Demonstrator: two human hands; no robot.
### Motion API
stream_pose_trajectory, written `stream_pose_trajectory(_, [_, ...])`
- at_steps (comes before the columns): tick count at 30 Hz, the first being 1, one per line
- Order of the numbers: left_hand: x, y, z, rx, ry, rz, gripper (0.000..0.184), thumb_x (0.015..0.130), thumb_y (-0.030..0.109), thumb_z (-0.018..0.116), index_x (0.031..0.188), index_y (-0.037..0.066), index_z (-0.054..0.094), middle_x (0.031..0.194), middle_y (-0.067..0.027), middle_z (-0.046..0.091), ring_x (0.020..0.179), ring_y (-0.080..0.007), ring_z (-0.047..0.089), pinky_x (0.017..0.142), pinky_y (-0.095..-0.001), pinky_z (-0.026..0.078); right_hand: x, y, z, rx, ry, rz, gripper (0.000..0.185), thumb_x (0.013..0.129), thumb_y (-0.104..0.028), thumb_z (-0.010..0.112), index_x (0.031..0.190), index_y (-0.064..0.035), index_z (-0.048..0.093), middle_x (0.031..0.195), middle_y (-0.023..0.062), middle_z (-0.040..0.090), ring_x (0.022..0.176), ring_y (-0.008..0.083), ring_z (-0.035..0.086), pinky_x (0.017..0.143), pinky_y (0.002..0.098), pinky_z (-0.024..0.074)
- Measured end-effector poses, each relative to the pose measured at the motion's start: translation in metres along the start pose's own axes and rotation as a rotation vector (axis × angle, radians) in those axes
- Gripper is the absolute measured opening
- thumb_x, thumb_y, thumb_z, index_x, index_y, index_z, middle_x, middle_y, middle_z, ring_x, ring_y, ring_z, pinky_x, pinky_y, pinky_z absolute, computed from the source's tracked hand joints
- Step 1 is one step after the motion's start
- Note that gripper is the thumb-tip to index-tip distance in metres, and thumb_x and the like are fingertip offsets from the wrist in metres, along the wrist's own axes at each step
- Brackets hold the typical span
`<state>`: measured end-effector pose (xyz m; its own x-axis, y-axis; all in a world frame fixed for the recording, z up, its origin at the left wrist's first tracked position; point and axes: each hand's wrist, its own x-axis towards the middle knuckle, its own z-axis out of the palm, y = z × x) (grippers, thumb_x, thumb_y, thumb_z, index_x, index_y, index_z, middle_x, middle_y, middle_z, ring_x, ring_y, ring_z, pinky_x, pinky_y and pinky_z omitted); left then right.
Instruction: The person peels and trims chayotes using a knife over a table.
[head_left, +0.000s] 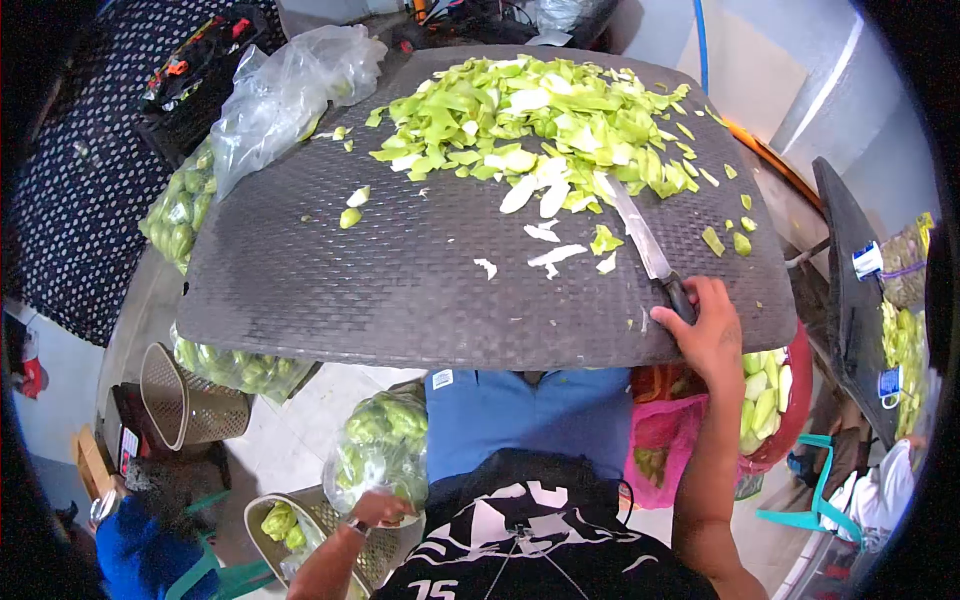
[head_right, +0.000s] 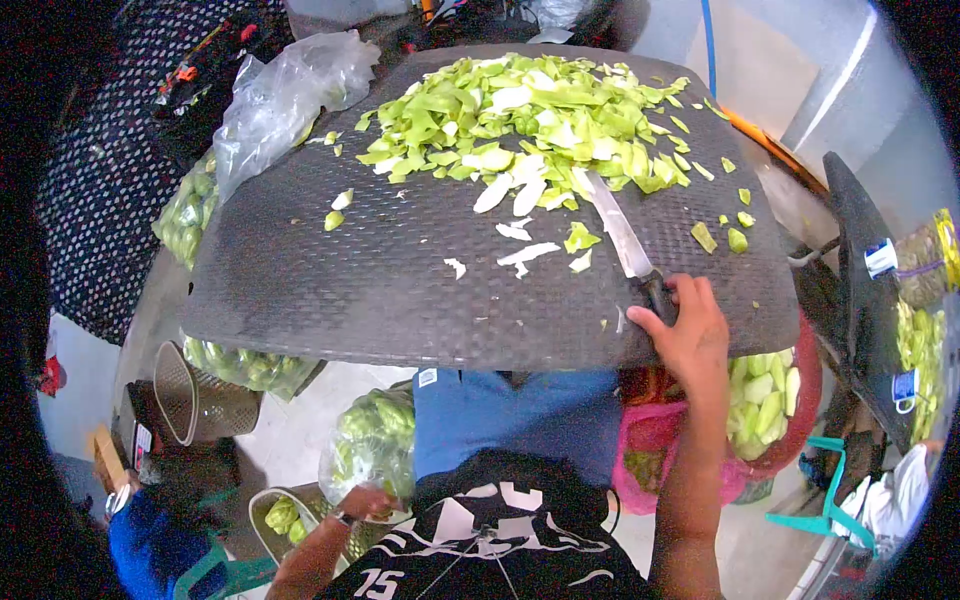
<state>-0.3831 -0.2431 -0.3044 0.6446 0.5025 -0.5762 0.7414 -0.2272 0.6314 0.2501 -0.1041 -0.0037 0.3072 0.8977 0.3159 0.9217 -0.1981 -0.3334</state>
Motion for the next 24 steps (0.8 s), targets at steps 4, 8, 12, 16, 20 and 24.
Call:
stream_pose_trajectory(4, [-0.038, 0.136, -0.123, -0.293, -0.374, -0.601, 0.032, 0.079, 0.033, 0.089, 0.098, 0.009, 0.079, 0.082, -0.0023, 0.075, 0.072, -0.0150, 0.067, 0.072, -0.0309, 0.054, 0.012, -0.003, -0.005, 0.049, -0.130, 0.084, 0.046, 0.082, -0.033, 0.084, 0.109, -0.0029, 0.062, 0.092, 0.0153, 0.063, 0.088, 0.0357, 0.064, 0.078, 0.0465, 0.0514])
stream_pose_trajectory(8, [-0.094, 0.200, -0.193, -0.920, 0.092, -0.241, 0.061, 0.078, 0.045, 0.089, 0.120, 0.005, 0.070, 0.090, -0.0106, 0.072, 0.069, -0.0178, 0.066, 0.057, -0.0308, 0.054, 0.013, -0.002, 0.000, 0.069, -0.119, 0.082, 0.041, 0.084, -0.030, 0.082, 0.107, -0.0034, 0.061, 0.093, 0.0160, 0.063, 0.087, 0.0355, 0.064, 0.078, 0.0469, 0.0511])
stream_pose_trajectory(12, [-0.040, 0.254, -0.218, -1.556, 0.205, 0.254, 0.106, 0.073, 0.086, 0.069, 0.136, 0.003, 0.053, 0.093, -0.0178, 0.068, 0.069, -0.0222, 0.068, 0.050, -0.0271, 0.052, 0.011, 0.001, 0.012, 0.029, -0.061, 0.085, 0.038, 0.087, -0.031, 0.079, 0.106, -0.0041, 0.060, 0.093, 0.0162, 0.063, 0.087, 0.0362, 0.064, 0.078, 0.0472, 0.0509])
stream_pose_trajectory(16, [0.058, 0.327, -0.282, -2.029, 0.180, 0.360, 0.108, 0.072, 0.099, 0.046, 0.139, 0.015, 0.054, 0.115, -0.0168, 0.067, 0.089, -0.0297, 0.070, 0.062, -0.0364, 0.060, 0.006, -0.003, 0.008, 0.043, -0.076, 0.113, 0.039, 0.088, -0.033, 0.078, 0.107, -0.0045, 0.060, 0.094, 0.0160, 0.064, 0.089, 0.0361, 0.065, 0.080, 0.0473, 0.0511])
stream_pose_trajectory(20, [0.130, 0.386, -0.354, -1.760, 0.454, 1.007, 0.068, 0.094, 0.061, 0.060, 0.147, 0.018, 0.054, 0.146, -0.0198, 0.051, 0.128, -0.0374, 0.052, 0.100, -0.0551, 0.052, 0.008, -0.005, 0.006, 0.072, -0.100, 0.161, 0.040, 0.087, -0.035, 0.078, 0.108, -0.0056, 0.060, 0.096, 0.0154, 0.064, 0.091, 0.0358, 0.066, 0.081, 0.0469, 0.0514])
stream_pose_trajectory(24, [0.160, 0.373, -0.377, -2.211, 0.125, 0.808, 0.063, 0.096, 0.053, 0.059, 0.146, 0.015, 0.051, 0.150, -0.0298, 0.041, 0.140, -0.0523, 0.035, 0.106, -0.0633, 0.047, 0.005, 0.000, 0.009, 0.095, -0.070, 0.157, 0.040, 0.086, -0.033, 0.079, 0.108, -0.0066, 0.060, 0.095, 0.0143, 0.064, 0.090, 0.0348, 0.066, 0.080, 0.0474, 0.0515])
